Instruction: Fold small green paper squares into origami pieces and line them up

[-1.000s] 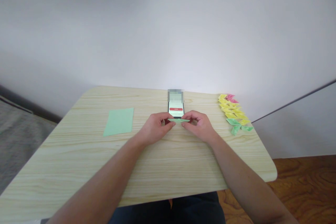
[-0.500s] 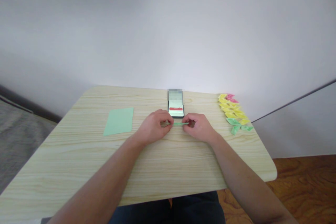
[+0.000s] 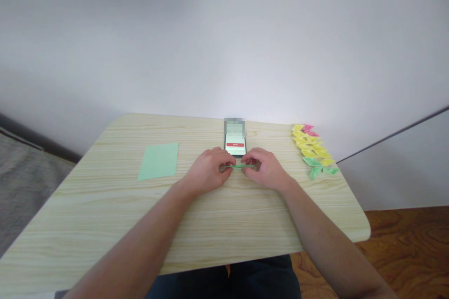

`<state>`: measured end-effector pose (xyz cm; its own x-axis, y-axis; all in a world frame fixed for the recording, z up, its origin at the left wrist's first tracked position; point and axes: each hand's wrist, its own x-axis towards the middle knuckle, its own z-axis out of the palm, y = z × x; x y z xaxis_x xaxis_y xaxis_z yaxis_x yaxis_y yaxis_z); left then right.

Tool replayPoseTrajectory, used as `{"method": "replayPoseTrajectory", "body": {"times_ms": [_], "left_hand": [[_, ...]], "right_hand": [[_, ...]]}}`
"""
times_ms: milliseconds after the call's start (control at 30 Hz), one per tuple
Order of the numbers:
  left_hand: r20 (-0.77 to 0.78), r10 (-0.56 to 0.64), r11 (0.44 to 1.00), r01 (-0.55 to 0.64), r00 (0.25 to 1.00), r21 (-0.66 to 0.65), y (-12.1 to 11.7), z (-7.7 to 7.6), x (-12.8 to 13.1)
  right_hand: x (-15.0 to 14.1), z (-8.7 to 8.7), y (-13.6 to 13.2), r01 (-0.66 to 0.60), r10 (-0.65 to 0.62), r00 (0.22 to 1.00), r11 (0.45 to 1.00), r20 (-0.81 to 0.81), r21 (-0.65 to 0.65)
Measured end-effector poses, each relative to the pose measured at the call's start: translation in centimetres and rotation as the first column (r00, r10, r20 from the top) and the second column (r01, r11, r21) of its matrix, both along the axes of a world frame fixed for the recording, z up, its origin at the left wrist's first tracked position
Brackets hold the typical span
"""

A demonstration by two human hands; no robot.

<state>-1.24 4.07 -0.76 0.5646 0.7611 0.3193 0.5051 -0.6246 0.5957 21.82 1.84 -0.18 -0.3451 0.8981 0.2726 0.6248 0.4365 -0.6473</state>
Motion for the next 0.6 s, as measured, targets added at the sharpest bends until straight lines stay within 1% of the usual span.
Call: {"method": "replayPoseTrajectory", "body": {"times_ms": [133,367,600], "left_hand": [[-0.017,-0.017,1.0,0.018,1.0,0.023,0.0,-0.1,0.1],[-0.024,-0.023,0.999,0.024,0.999,0.037,0.0,-0.3,0.0],[-0.022,-0.034,0.999,0.035,0.999,0.032,-0.2,-0.4,0.3]], "right_hand": [[-0.2,-0.1,0.0,-0.002,0.002,0.999,1.0,-0.033,0.012],[-0.5,-0.5,0.0,-0.04,0.04,0.999,0.997,-0.008,0.071],[-0.6,-1.1,0.1,-0.024,0.022,0.999,0.993,0.026,0.112]]}}
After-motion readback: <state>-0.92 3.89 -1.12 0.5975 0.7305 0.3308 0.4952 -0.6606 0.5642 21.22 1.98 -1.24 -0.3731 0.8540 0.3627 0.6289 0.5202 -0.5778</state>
